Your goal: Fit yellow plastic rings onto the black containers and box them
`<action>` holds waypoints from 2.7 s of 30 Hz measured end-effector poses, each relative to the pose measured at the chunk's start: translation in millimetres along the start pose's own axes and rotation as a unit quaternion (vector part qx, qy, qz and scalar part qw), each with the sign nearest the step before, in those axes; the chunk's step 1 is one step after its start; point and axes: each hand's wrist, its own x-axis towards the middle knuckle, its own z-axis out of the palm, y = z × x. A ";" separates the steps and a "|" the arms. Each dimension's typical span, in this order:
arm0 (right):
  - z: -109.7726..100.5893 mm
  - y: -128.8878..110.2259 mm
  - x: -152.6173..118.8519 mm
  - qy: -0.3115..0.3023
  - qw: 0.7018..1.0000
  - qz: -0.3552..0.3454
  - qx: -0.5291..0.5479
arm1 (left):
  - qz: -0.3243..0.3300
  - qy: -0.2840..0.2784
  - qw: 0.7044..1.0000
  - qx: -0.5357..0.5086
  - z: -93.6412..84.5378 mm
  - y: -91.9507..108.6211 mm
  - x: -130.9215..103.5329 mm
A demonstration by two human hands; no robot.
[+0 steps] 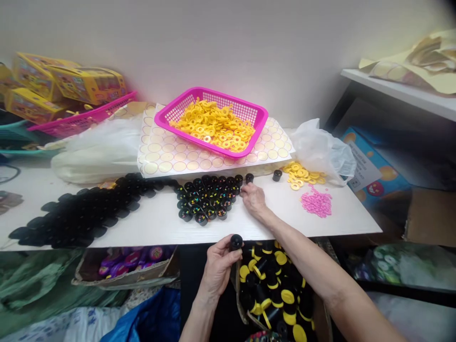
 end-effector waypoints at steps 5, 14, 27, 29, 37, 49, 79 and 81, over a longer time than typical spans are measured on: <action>3.3 -6.7 -1.8 -0.001 0.999 0.017 -0.027 | -0.002 0.016 1.000 -0.004 -3.5 -3.6 -1.3; -1.5 -3.7 -16.8 0.003 0.998 -0.037 -0.054 | 0.071 0.063 0.994 0.051 -3.0 -7.9 3.2; -46.1 -26.3 -116.1 -0.092 0.946 -0.310 -0.029 | 0.145 0.042 0.982 0.116 5.8 -14.3 -0.5; -45.9 -28.4 -117.7 -0.104 0.937 -0.330 -0.038 | 0.155 0.044 0.978 0.133 3.8 -15.7 -1.3; -45.1 -30.2 -121.5 -0.143 0.935 -0.304 0.112 | 0.143 0.040 0.982 0.114 -1.6 -17.9 -2.8; -25.3 -29.3 -125.5 -0.075 0.929 -0.236 0.274 | 0.116 0.056 0.989 0.070 -6.2 -18.5 -5.8; -7.2 -33.3 -79.1 -0.052 0.984 -0.149 0.086 | 0.135 0.112 0.980 0.093 -18.4 -7.9 -8.2; -11.2 -36.3 -100.8 -0.077 0.966 -0.208 0.135 | 0.151 0.105 0.977 0.103 -20.3 -9.3 -9.8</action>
